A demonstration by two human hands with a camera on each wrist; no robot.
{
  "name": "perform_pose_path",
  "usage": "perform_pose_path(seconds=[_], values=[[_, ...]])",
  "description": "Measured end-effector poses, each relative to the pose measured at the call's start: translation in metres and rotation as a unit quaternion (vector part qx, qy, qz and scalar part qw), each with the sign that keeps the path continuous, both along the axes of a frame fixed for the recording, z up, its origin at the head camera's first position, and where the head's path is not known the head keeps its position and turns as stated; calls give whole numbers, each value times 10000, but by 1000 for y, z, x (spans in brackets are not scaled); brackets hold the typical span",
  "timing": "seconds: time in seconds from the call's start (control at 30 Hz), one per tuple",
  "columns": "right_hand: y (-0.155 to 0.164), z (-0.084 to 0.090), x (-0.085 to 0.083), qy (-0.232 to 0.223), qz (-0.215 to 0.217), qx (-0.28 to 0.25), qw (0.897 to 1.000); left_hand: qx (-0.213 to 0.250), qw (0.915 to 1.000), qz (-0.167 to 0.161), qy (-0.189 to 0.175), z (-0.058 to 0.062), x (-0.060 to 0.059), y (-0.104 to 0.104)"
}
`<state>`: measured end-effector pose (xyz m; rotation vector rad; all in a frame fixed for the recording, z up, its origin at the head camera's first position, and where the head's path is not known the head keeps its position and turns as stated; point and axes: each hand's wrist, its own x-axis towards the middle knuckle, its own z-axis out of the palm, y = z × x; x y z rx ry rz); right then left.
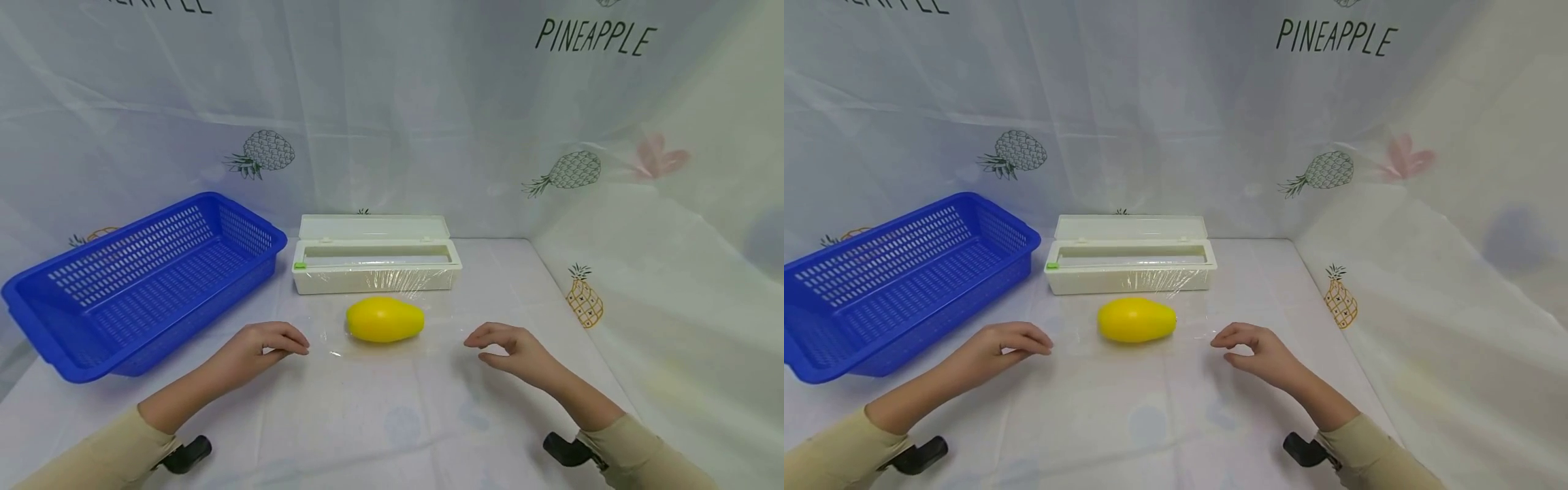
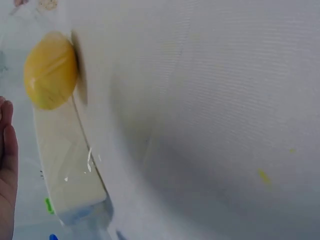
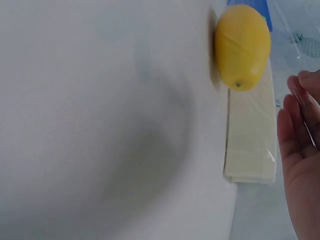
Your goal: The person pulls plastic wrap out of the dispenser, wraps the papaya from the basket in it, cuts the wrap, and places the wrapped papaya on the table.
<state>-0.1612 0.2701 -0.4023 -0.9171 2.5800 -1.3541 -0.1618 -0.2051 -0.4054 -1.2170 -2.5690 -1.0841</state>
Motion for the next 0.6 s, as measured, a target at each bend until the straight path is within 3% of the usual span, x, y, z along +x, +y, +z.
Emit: perform_pose_path(seconds=[0.17, 0.37, 0.47, 0.6], values=[[-5, -1, -8, -396, -526, -491, 9966, -300, 9987, 410, 32, 5, -2, 4], [-11, -3, -20, -620, -1070, -975, 9875, -197, 9953, 936, 156, 12, -10, 9], [-14, -5, -27, -775, -1169, -1255, 9821, -45, 9933, 1152, 20, 14, -14, 12], [-18, -9, -35, -923, -1256, -1575, 9751, 264, 9875, 1495, -427, 15, -19, 17]])
